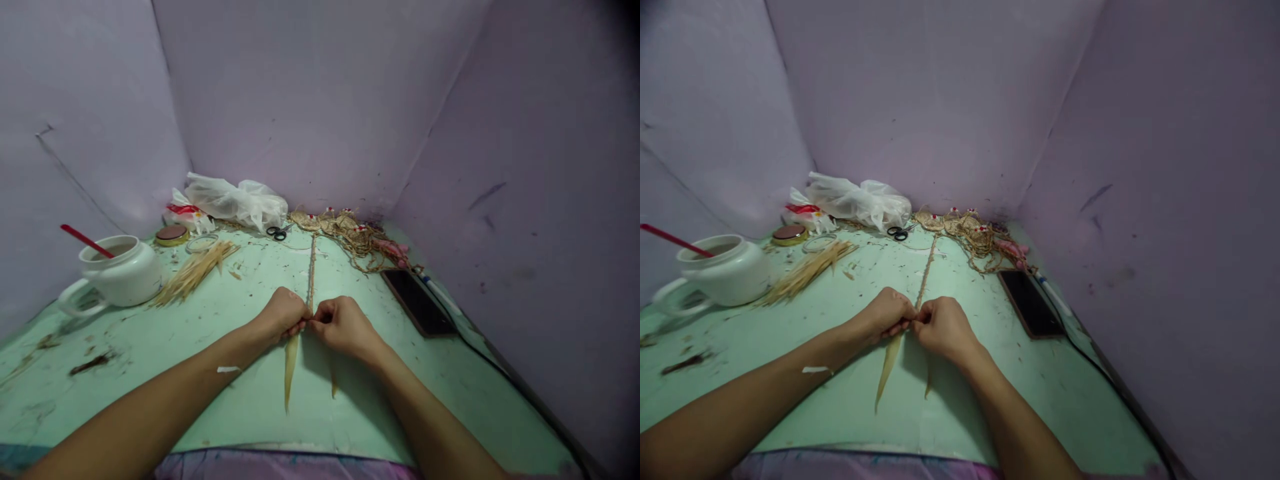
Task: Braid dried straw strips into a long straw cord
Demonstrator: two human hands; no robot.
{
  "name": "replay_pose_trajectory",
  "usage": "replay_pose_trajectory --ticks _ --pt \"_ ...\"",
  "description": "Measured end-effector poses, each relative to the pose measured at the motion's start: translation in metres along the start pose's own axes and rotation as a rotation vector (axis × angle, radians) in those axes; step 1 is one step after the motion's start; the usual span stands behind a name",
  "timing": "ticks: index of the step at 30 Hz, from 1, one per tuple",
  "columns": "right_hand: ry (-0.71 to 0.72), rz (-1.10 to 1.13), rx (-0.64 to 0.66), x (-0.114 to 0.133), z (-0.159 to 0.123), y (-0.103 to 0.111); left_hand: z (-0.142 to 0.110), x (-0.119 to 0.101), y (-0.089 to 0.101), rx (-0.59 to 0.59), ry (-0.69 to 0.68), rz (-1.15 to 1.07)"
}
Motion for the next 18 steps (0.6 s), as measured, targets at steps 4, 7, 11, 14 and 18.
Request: replay_pose_trajectory --ticks 4,7,11,14,18 --pt "0.149 0.015 0.066 0.001 -0.001 -0.003 -0.003 -0.001 0.003 0.063 -0.053 -0.034" --pt "0.092 0.16 0.086 -0.007 0.006 0.0 -0.002 -0.003 0.005 0.11 -0.134 -0.093" --pt "-0.181 0.7 0.012 -0.013 0.013 0.005 -0.002 -0.005 0.005 0.126 -0.159 -0.181" --pt "-0.231 1.004 0.221 -0.006 0.011 -0.001 -0.004 -0.006 0.004 0.138 -0.167 -0.203" --pt "-0.257 0.931 0.224 -0.004 0.009 -0.008 -0.007 -0.006 0.003 0.148 -0.169 -0.161"
Point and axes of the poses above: each hand's wrist, its own z-axis towards the middle knuckle, its own y-axis out of the back of the hand, x = y × z, the point moved 2 cm from there along z, towards the middle knuckle, and after that the axes turned 7 degrees about x, right-handed, at the moved point
